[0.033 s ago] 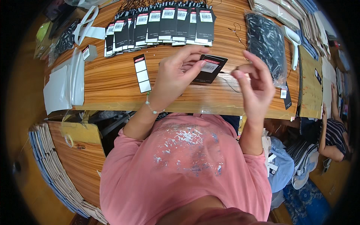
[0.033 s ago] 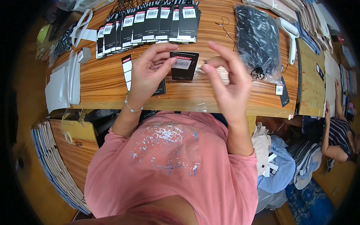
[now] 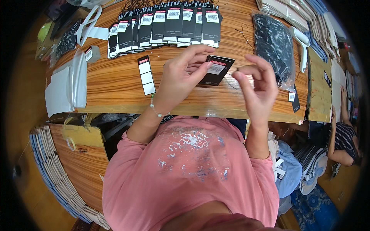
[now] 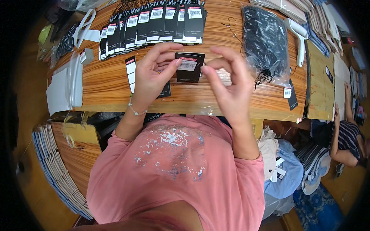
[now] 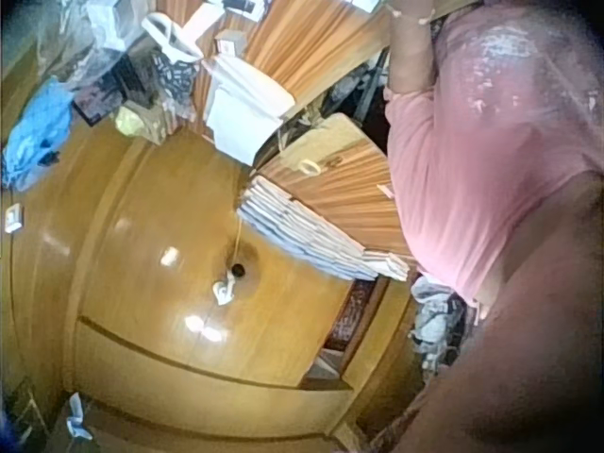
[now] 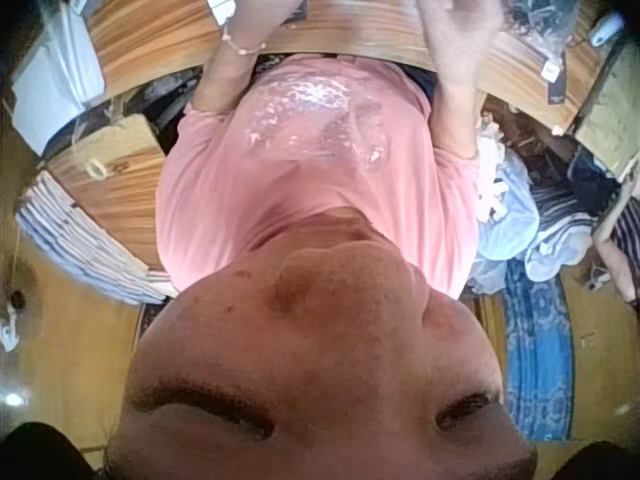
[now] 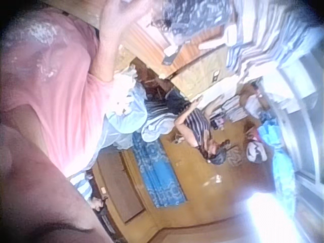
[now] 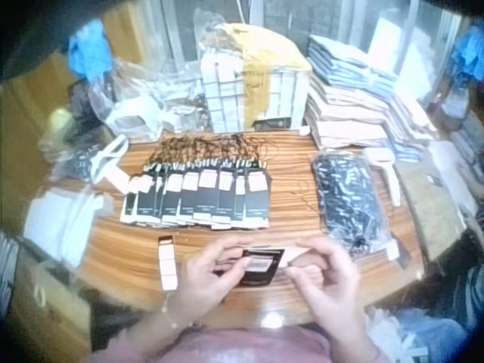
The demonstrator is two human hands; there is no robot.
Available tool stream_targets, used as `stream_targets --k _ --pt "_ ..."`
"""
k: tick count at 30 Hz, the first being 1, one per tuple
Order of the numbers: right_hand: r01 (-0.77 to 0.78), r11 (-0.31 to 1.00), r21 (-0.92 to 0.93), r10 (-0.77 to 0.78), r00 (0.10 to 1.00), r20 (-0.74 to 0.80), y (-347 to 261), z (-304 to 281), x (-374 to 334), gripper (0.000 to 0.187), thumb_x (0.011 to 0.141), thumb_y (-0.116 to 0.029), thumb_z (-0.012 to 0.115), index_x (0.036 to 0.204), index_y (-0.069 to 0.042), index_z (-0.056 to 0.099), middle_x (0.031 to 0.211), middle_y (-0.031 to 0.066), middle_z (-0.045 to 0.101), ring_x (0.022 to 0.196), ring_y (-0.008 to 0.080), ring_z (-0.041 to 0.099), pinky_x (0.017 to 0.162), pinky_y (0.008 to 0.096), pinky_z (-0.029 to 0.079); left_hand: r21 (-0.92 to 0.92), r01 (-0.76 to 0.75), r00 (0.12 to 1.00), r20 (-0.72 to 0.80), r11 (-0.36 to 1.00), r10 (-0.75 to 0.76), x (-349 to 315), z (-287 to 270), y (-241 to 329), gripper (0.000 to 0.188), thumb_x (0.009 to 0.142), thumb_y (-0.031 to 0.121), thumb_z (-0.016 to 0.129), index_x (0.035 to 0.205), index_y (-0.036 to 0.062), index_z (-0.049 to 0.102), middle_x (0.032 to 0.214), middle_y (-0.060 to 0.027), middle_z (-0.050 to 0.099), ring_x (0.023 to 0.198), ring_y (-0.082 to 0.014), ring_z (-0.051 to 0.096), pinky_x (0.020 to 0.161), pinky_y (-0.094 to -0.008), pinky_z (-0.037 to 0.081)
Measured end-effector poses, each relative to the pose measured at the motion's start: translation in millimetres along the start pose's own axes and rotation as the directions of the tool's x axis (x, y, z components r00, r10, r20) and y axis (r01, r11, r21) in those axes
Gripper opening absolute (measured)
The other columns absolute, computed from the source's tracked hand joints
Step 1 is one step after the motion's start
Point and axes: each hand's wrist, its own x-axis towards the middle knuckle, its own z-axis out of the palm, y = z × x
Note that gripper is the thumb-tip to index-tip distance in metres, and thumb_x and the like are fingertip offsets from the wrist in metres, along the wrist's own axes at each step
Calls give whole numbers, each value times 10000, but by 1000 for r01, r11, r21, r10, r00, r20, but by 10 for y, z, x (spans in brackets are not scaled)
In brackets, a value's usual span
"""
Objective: The person attaches plastic security fasteners and brand tags to garment labels and arranges the tagged items on a table.
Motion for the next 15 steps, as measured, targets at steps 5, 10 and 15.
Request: stream_targets --k 5,10,15 --pt "217 954 -206 -219 976 13 223 192 54 82 729 34 598 804 6 579 721 72 594 650 122 568 606 221 438 64 -99 994 -48 993 102 15 12 -8 230 786 -6 556 1015 6 566 893 -64 626 856 -130 609 698 -224 499" --pt "200 960 -198 -217 974 -68 227 223 45 78 718 46 589 779 16 550 706 76 589 633 122 568 593 229 445 167 -137 987 -55 976 148 39 36 -19 232 766 -9 575 997 11 586 883 -65 631 819 -128 616 688 -234 512" --pt "241 945 -221 -260 964 -58 208 191 67 89 710 67 561 772 15 524 684 64 565 624 114 554 598 225 445 185 -137 989 -27 973 144 30 78 -43 237 761 -11 579 995 13 596 879 -79 631 799 -119 617 656 -233 525"
